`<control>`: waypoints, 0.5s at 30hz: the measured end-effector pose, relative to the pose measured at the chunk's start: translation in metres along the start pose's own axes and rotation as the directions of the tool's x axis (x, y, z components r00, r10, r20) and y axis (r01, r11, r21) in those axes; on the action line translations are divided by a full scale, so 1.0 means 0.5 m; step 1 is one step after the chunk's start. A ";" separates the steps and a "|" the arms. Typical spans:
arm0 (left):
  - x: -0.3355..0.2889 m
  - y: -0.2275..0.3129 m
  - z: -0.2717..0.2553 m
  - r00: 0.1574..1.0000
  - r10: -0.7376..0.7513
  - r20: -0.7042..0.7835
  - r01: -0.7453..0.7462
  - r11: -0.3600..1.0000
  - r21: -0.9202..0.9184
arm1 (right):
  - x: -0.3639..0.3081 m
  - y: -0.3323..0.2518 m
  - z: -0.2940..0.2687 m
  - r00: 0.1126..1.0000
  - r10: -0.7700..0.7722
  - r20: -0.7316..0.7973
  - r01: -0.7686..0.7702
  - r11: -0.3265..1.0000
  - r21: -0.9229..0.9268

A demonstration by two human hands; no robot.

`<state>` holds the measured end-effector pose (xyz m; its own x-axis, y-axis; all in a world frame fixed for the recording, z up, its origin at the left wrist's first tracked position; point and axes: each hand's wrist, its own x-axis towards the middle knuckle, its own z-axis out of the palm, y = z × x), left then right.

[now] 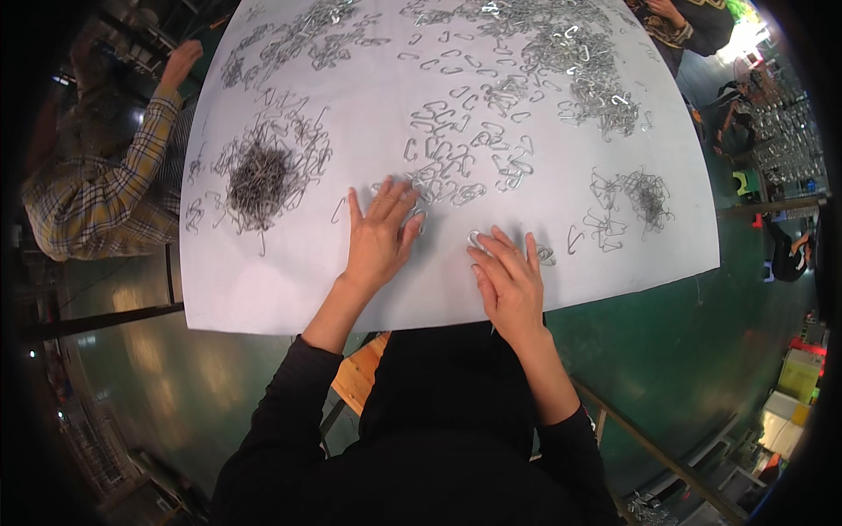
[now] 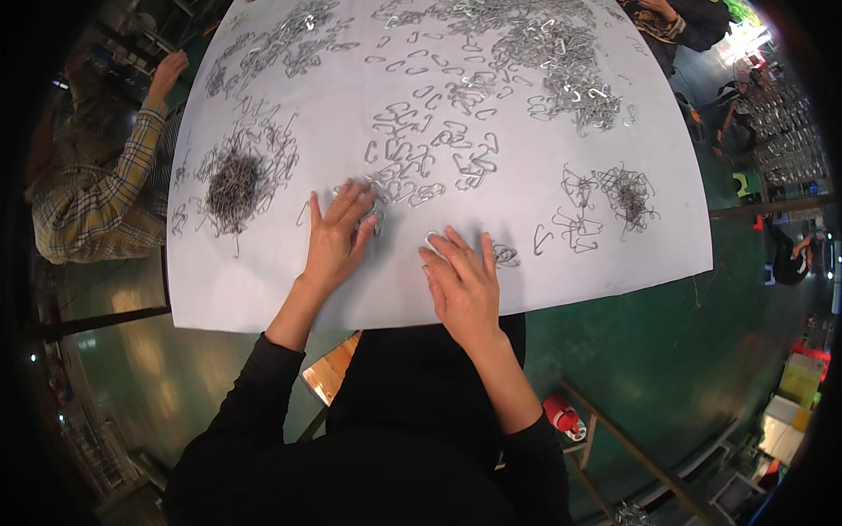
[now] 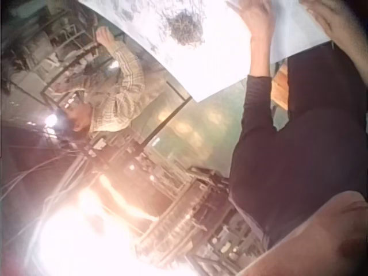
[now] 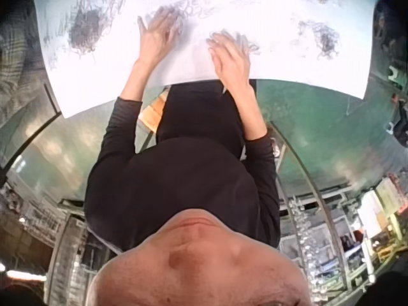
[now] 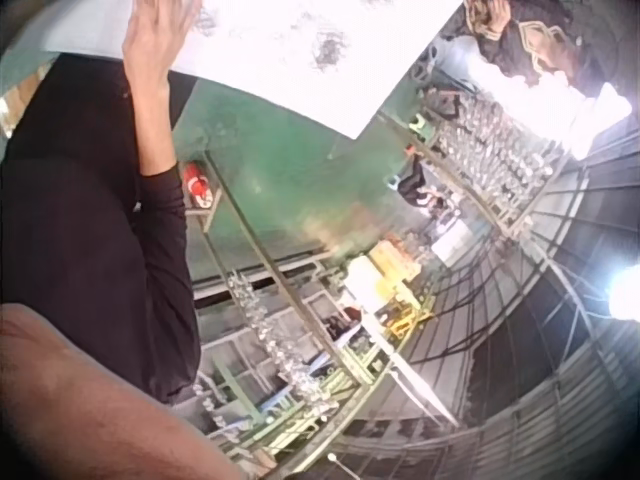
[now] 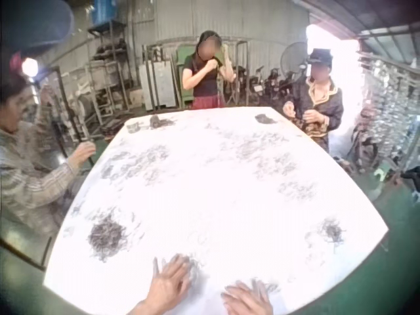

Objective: The person opens a red container to check contents and then sorts various metal clips on a white table by hand.

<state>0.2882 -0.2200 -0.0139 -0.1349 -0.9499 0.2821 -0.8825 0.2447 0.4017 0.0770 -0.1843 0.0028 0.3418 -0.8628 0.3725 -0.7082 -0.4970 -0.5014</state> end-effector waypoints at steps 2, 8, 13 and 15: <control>0.046 0.006 0.002 0.997 0.074 0.028 -0.071 0.993 -0.090 | 0.005 0.004 -0.005 1.000 0.009 -0.015 -0.008 1.000 0.021; 0.326 0.026 0.096 0.965 0.204 -0.167 -0.243 0.935 -0.259 | 0.026 0.034 -0.021 0.998 0.048 -0.028 -0.046 0.996 0.072; 0.453 0.058 0.196 0.956 0.224 -0.187 -0.264 0.938 -0.225 | 0.038 0.059 -0.028 0.993 0.082 -0.085 -0.074 0.993 0.092; 0.442 0.068 0.205 0.977 0.212 0.015 -0.199 0.935 -0.295 | 0.037 0.072 -0.031 0.989 0.128 -0.077 -0.117 0.984 0.137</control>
<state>0.1819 -0.4417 -0.0273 -0.3261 -0.8791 0.3477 -0.6651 0.4748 0.5764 0.0484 -0.2169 0.0037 0.1994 -0.9096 0.3644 -0.6518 -0.4008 -0.6438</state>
